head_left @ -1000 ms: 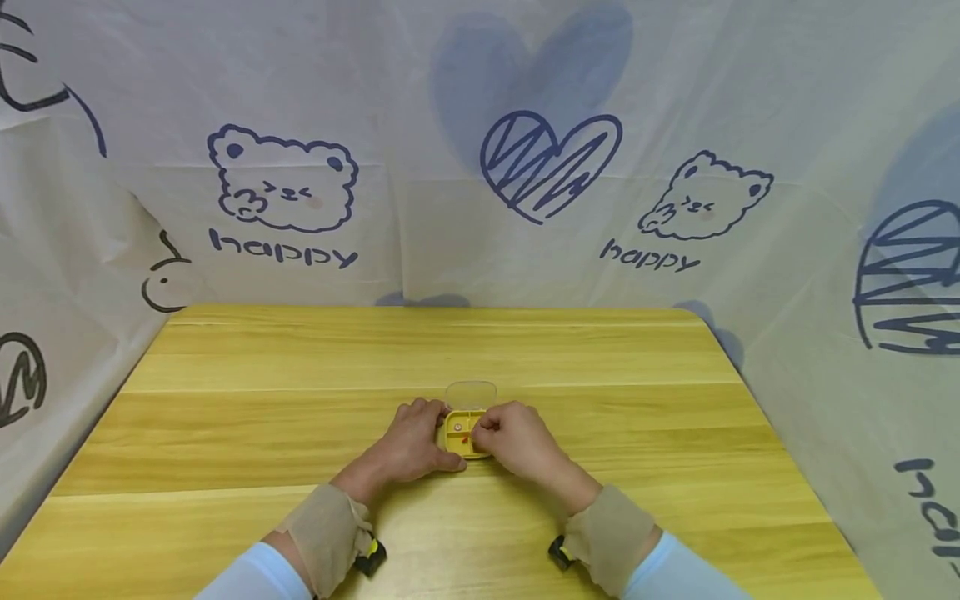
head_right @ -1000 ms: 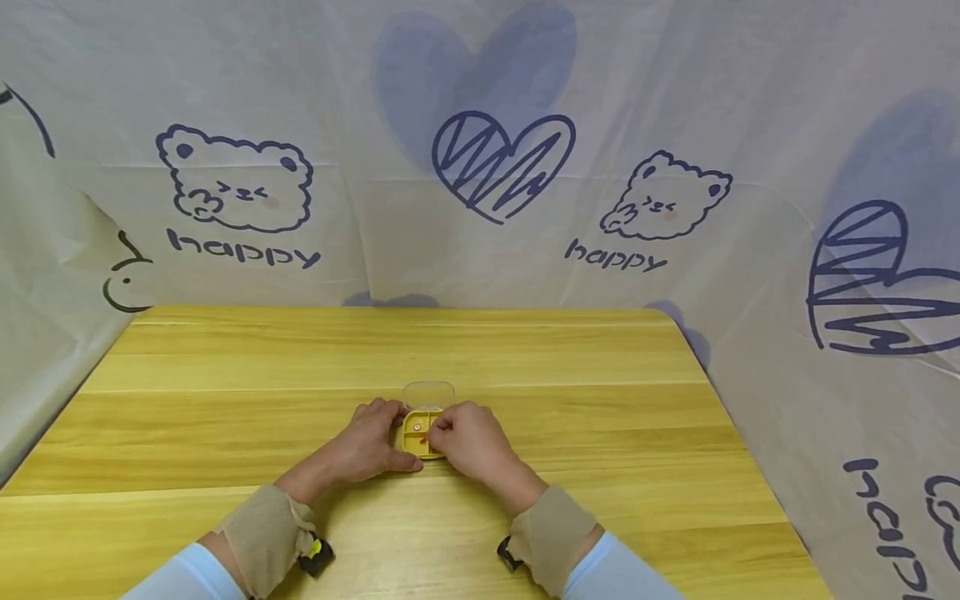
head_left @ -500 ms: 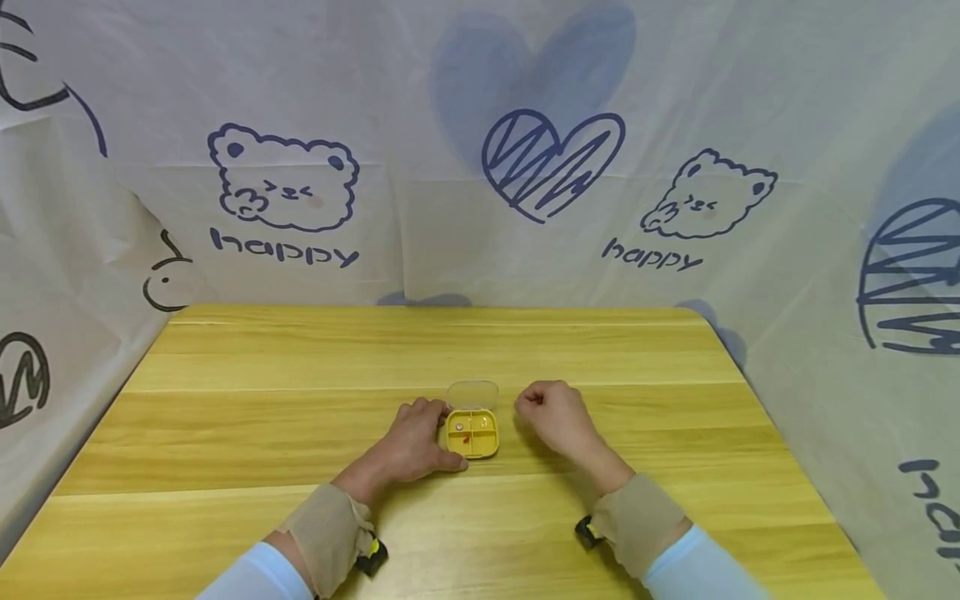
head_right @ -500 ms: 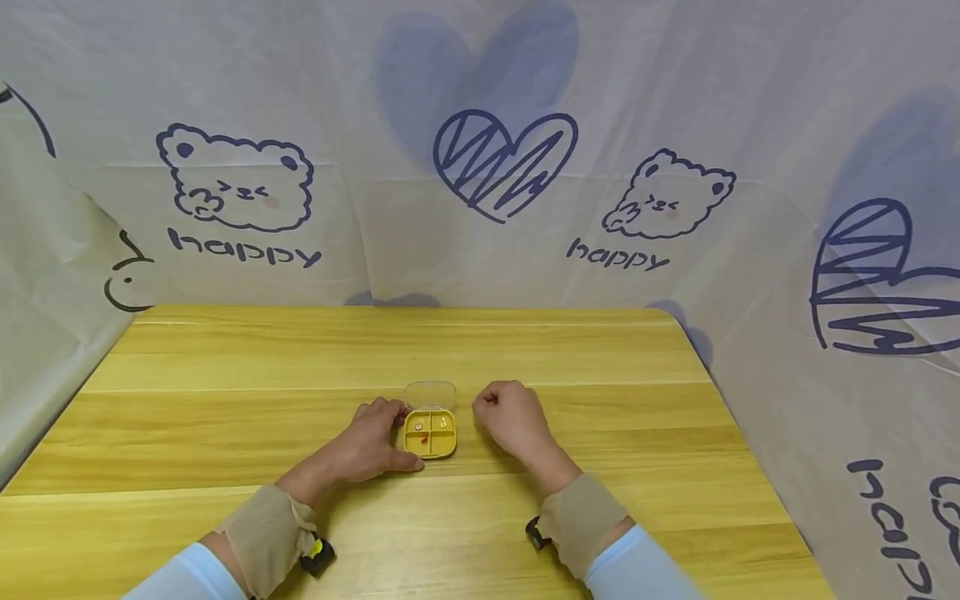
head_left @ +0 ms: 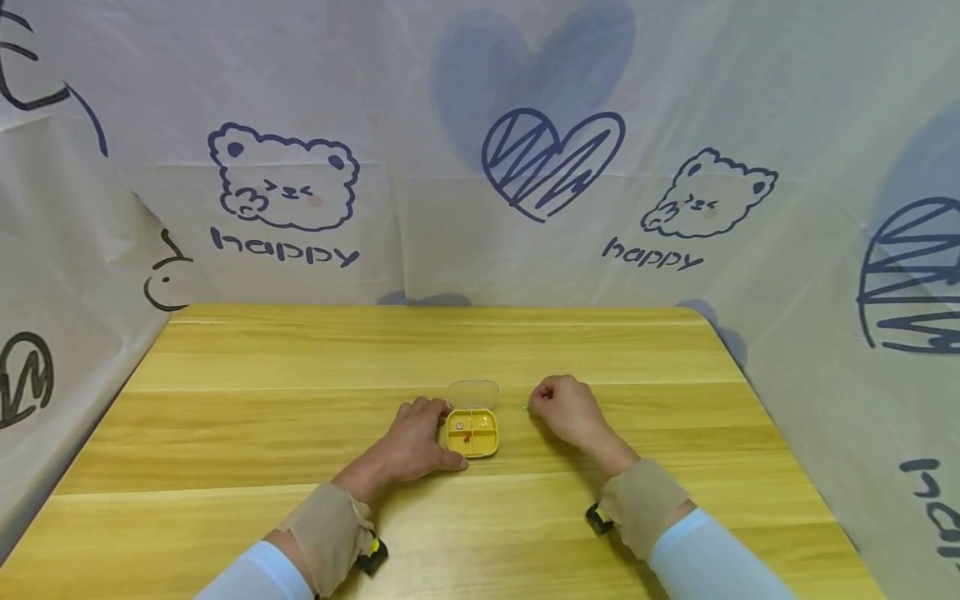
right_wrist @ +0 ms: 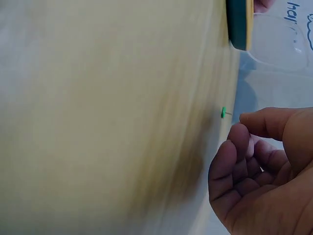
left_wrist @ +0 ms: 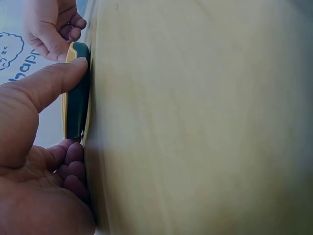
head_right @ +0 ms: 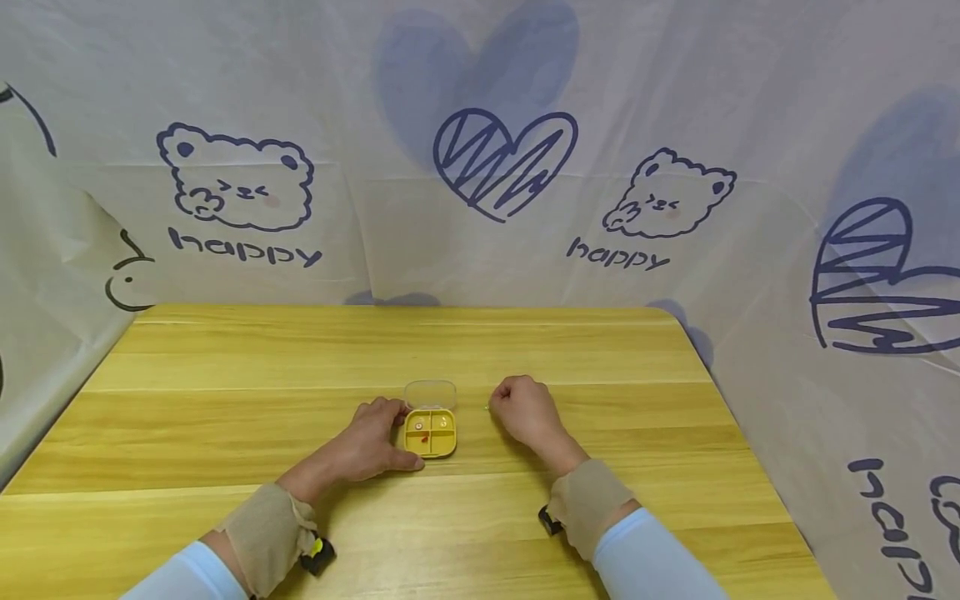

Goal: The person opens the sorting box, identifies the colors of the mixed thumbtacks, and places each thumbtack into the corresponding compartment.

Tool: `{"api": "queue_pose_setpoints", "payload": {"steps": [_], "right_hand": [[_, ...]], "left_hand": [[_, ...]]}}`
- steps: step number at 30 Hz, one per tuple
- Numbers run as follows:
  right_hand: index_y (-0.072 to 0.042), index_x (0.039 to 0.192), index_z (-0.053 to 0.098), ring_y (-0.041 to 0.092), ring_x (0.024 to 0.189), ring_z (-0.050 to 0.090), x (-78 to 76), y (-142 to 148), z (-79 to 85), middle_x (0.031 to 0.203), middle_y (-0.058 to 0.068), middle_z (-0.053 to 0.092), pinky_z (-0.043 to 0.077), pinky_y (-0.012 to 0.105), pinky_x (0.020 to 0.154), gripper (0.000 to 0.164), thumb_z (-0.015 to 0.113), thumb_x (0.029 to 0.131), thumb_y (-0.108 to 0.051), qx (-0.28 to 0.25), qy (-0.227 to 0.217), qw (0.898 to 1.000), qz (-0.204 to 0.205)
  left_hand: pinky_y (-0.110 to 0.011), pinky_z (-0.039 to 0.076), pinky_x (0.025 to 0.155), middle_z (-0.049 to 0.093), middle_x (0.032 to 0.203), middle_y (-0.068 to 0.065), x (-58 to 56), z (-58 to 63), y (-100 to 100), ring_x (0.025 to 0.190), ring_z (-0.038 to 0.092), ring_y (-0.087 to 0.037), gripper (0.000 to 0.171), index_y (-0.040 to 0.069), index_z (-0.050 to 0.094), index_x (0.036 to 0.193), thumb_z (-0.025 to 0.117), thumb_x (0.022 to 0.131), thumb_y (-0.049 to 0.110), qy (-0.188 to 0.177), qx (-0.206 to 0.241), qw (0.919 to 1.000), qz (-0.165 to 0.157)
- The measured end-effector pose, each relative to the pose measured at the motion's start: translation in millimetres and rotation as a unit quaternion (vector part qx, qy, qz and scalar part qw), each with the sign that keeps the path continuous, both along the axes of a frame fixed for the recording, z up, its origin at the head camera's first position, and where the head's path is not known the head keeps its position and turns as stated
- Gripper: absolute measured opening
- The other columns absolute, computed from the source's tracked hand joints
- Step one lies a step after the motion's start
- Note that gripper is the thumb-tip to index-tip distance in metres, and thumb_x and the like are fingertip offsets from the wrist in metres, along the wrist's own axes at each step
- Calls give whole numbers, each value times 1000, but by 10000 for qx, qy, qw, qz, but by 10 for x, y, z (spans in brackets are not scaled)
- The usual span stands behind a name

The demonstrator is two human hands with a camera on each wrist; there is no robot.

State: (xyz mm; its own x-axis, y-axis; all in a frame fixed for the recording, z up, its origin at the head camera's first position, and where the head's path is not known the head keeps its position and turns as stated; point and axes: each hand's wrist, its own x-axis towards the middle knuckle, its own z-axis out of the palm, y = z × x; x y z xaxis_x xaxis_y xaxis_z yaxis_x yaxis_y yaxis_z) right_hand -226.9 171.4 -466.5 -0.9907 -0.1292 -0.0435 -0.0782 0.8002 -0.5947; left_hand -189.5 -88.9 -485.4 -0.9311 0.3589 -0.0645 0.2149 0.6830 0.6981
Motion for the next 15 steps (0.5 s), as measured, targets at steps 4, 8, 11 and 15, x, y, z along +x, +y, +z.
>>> {"api": "queue_pose_setpoints", "payload": {"steps": [4,8,11,15], "right_hand": [[-13,83,70,16,61,53,3,-35,-14,75,-1,67,44,31,58,11,62,90,-17,38,73,10000,24],[-14,80,69,16,60,53,-4,-46,-27,72,-1,66,45,31,58,13,62,89,-16,91,136,9999,24],[-14,79,69,16,60,53,-16,-48,-44,70,-1,65,45,32,59,13,62,89,-17,140,157,9998,51],[-13,79,69,16,60,53,-30,-54,-59,70,-2,65,45,32,60,12,62,88,-16,154,149,9997,80]], "left_hand": [[-44,39,92,53,111,-8,1,4,5,104,42,-27,76,3,52,127,85,68,38,-12,-42,10000,-11],[-45,39,92,53,111,-8,7,8,2,104,42,-27,76,3,52,127,85,68,37,-27,-36,10000,-25],[-45,39,92,53,111,-9,11,9,2,105,42,-27,77,3,51,127,85,68,38,-37,-42,10000,-12],[-44,39,93,53,111,-8,6,6,2,104,42,-27,77,4,51,127,86,67,38,-57,-65,10000,18]]}}
